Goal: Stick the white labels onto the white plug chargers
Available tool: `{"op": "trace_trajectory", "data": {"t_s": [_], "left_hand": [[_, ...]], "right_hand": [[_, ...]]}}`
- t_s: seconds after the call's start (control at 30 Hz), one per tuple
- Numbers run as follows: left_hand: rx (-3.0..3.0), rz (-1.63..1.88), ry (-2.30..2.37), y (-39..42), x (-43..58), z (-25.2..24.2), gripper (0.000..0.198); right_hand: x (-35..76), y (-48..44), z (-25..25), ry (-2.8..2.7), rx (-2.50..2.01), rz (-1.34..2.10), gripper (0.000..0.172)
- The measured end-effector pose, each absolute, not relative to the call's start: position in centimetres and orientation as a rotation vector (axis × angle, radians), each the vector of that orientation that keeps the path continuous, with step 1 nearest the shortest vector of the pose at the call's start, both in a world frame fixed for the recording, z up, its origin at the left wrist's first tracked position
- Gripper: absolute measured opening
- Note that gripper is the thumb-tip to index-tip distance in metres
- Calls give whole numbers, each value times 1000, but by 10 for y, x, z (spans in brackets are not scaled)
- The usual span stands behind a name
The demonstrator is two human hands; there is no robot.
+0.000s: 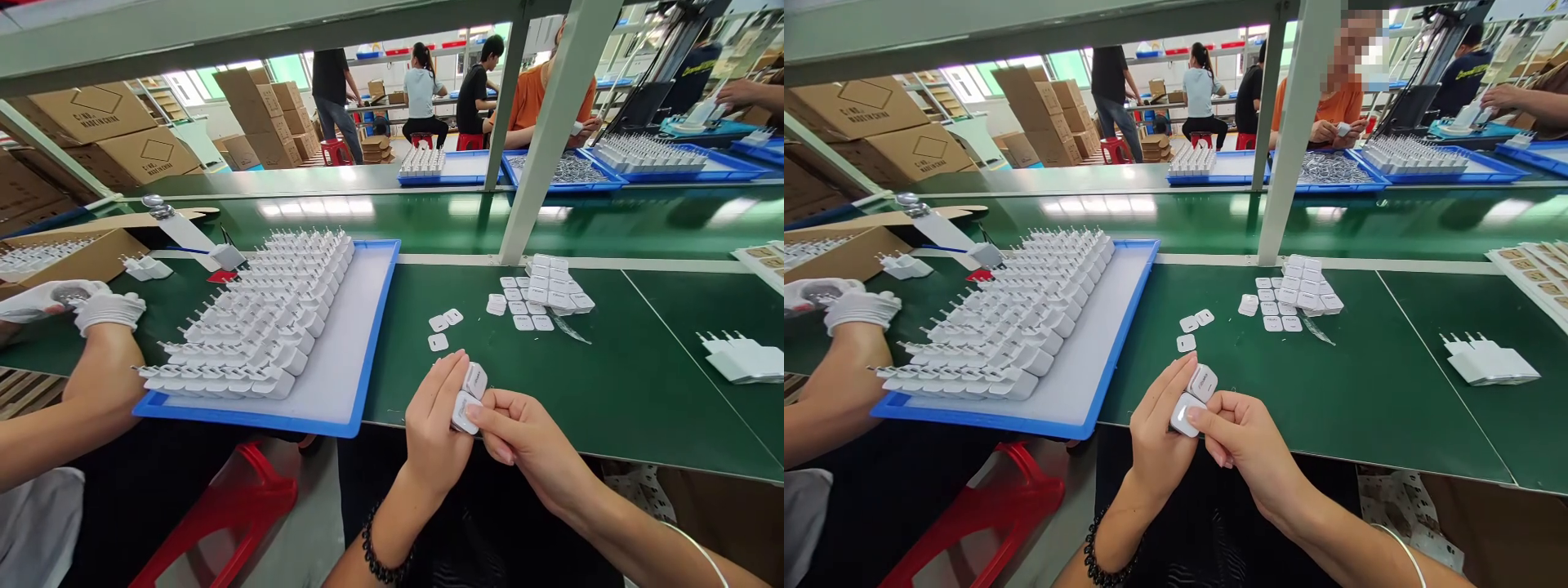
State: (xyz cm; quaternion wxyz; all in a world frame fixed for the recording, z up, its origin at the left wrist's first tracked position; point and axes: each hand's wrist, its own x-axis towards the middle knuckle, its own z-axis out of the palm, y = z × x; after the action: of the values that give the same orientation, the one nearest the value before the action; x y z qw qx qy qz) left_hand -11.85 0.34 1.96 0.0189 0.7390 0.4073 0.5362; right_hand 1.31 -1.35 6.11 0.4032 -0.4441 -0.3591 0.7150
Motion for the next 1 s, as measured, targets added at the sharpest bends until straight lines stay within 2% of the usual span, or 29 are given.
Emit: {"op": "trace_trajectory", "data": {"t_s": [0.43, 0.6, 0.83, 1.0], "left_hand": [[2242, 1620, 1332, 5, -117, 16, 45], [2113, 1619, 1298, 5, -115, 13, 44], [1579, 1451, 1166, 6, -115, 23, 39], [1487, 1444, 1116, 4, -115, 25, 45]], "right_hand": [[9, -8, 58, -1050, -1216, 1668, 46], [9, -9, 49, -1046, -1241, 1616, 56], [13, -12, 46, -981, -1058, 1731, 46], [14, -15, 47, -1033, -1048, 1740, 40]]}}
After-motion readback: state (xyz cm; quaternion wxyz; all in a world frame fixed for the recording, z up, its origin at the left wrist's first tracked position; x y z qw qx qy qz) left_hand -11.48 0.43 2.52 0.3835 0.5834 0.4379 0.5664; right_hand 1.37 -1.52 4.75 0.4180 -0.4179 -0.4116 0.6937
